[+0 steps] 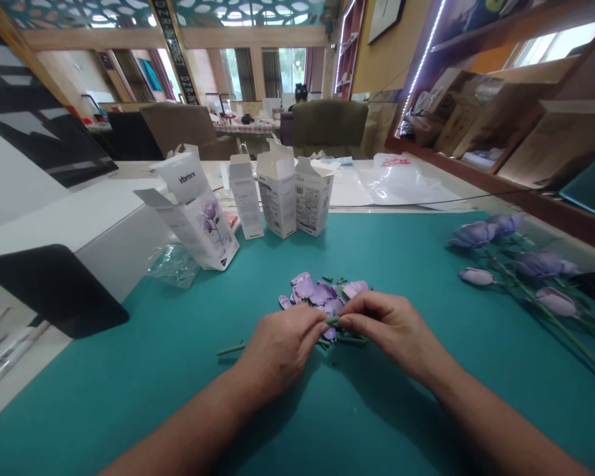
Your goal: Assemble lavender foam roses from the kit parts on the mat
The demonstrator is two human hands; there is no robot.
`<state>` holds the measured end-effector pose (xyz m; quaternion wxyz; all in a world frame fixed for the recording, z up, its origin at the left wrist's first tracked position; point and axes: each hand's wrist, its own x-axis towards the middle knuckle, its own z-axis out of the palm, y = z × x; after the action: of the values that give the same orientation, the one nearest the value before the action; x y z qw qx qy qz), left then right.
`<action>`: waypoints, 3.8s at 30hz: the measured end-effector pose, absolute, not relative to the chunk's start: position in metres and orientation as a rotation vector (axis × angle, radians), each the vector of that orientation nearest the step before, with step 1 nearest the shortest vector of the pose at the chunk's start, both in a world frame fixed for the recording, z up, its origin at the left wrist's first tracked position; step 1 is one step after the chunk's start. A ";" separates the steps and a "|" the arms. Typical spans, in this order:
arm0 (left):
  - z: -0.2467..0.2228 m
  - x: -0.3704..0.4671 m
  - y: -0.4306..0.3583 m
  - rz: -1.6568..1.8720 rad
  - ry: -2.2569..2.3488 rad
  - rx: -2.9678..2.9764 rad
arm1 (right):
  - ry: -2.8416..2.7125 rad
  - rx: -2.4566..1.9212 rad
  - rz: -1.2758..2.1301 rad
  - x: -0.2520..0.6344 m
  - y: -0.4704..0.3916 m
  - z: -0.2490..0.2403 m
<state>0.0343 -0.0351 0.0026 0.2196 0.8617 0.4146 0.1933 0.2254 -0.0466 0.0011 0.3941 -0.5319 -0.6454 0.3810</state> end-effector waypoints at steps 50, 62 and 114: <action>-0.001 0.022 -0.020 0.724 1.160 2.361 | -1.705 -1.494 0.648 0.263 -0.032 -0.004; 0.000 0.027 -0.028 0.606 1.154 2.503 | -1.731 -1.201 0.727 0.232 -0.048 0.000; -0.001 0.030 -0.031 0.541 1.155 2.588 | -1.679 -1.286 0.748 0.228 -0.051 -0.002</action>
<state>0.0300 -0.0309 -0.0010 0.1279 0.8896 0.3971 0.1860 0.2280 -0.0509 -0.0016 0.4344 -0.5163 -0.6741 0.3004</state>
